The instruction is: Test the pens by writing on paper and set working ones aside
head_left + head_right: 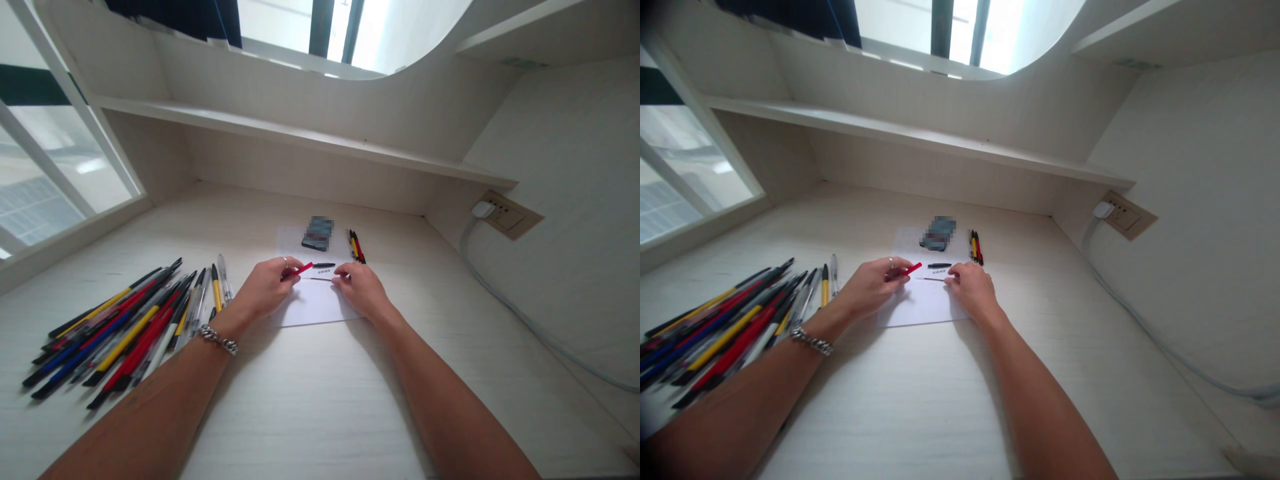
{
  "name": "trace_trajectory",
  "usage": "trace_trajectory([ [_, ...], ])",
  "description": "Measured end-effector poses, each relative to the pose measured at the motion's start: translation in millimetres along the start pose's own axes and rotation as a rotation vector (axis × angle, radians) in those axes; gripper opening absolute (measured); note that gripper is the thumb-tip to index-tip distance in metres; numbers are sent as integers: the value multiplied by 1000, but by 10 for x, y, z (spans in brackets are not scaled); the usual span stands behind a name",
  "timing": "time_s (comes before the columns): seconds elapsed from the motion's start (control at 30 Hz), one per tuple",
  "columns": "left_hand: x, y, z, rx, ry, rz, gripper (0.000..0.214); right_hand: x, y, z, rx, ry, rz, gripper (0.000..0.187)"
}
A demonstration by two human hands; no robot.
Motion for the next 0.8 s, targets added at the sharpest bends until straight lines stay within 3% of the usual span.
trace_trajectory([
  [0.23, 3, 6, 27, -10, 19, 9, 23, 3, -44, -82, 54, -48, -3, 14],
  [0.37, -5, -26, 40, -29, 28, 27, 22, 5, 38, 78, -127, 77, -32, 16],
  [0.53, -21, -64, 59, -46, 50, 45, 21, -5, -6, 261, -349, 237, 99, 16],
  [0.8, -11, -38, 79, -73, 54, 40, 21, 10, -208, 282, -153, 208, 193, 17],
])
Point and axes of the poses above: each hand's wrist, its own x-axis away from the middle knuckle, its own z-axis out of the back of the hand, y = z × x, the point moved 8 cm from there along -x, towards the middle knuckle, and after that the axes turned 10 degrees about z, right-handed, at the moved point
